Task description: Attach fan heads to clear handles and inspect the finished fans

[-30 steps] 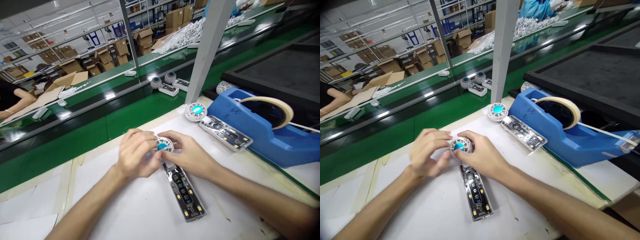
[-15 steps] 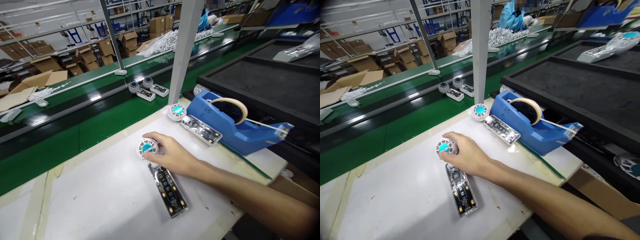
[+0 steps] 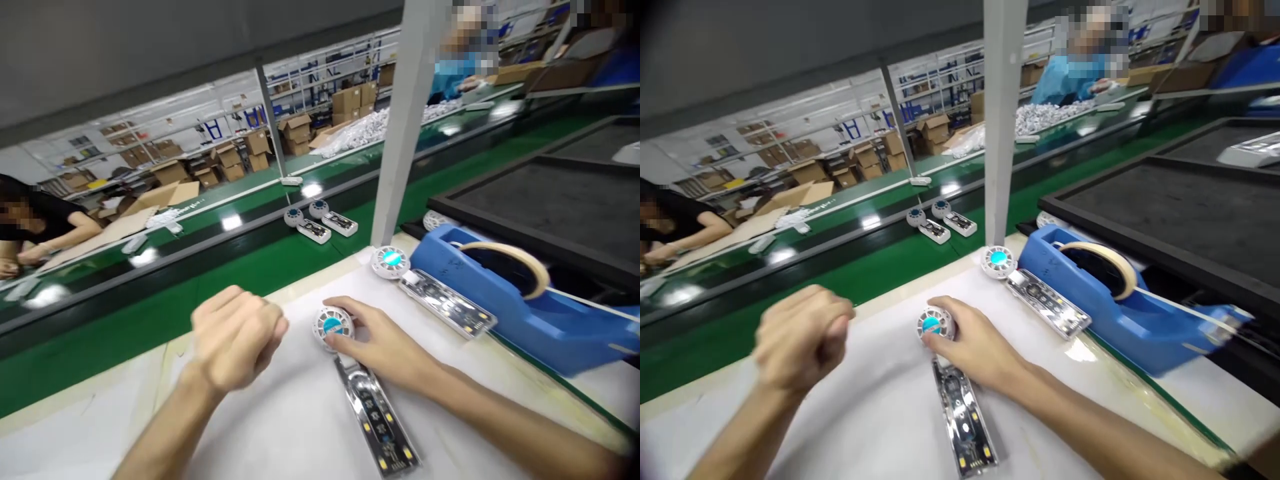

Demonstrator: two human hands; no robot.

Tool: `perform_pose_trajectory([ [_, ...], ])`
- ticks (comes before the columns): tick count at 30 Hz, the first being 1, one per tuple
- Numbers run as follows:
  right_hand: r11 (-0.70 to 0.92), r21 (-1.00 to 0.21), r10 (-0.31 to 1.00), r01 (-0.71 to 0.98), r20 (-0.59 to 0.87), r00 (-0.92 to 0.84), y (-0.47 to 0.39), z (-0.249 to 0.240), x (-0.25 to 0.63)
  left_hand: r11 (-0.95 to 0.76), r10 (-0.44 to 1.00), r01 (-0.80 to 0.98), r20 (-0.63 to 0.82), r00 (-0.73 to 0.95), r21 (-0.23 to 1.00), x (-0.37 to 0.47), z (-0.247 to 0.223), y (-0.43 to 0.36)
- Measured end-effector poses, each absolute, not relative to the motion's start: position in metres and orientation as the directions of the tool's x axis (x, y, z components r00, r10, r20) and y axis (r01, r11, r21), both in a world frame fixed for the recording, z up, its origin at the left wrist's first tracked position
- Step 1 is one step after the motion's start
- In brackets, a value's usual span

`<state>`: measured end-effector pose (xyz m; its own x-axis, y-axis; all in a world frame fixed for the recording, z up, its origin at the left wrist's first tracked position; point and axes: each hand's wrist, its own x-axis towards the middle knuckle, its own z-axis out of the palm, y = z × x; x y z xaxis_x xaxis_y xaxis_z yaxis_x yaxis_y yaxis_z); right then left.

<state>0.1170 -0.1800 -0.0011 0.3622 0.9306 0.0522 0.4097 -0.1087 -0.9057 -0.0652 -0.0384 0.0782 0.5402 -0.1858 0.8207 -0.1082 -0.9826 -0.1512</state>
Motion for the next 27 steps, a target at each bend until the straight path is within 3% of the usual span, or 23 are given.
perform_pose_trajectory([
  [3, -0.127, -0.891, 0.937, 0.436, 0.037, 0.348, -0.179, -0.002, 0.120, -0.961, -0.274, -0.114, 0.824, 0.497, -0.250, -0.042, 0.076, -0.020],
  [6, -0.105, -0.855, 0.945, 0.508, 0.074, 0.319, -0.177, 0.006, 0.124, -0.962, -0.270, -0.093, 0.840, 0.471, -0.257, -0.038, 0.070, -0.016],
  [15, 0.170, -0.673, 0.831, 0.720, 0.491, 0.263, -0.115, 0.099, 0.142, -0.970, -0.244, -0.099, 0.861, 0.445, -0.224, -0.044, 0.074, -0.015],
  [18, 0.175, -0.637, 0.785, 0.751, 0.551, 0.284, -0.072, 0.121, 0.156, -0.977, -0.211, -0.062, 0.869, 0.447, -0.205, -0.041, 0.065, -0.008],
  [20, 0.065, -0.598, 0.802, 0.799, 0.508, 0.315, -0.044, 0.124, 0.169, -0.990, -0.090, 0.050, 0.876, 0.474, -0.129, -0.036, 0.049, 0.001],
  [23, -0.227, -0.528, 0.848, 0.819, 0.306, 0.432, -0.010, 0.111, 0.193, -0.953, 0.189, 0.302, 0.826, 0.531, 0.024, -0.028, 0.014, 0.017],
  [27, -0.497, -0.466, 0.821, 0.733, 0.022, 0.571, 0.017, 0.071, 0.219, -0.917, 0.337, 0.395, 0.637, 0.693, 0.056, -0.021, -0.029, 0.031],
])
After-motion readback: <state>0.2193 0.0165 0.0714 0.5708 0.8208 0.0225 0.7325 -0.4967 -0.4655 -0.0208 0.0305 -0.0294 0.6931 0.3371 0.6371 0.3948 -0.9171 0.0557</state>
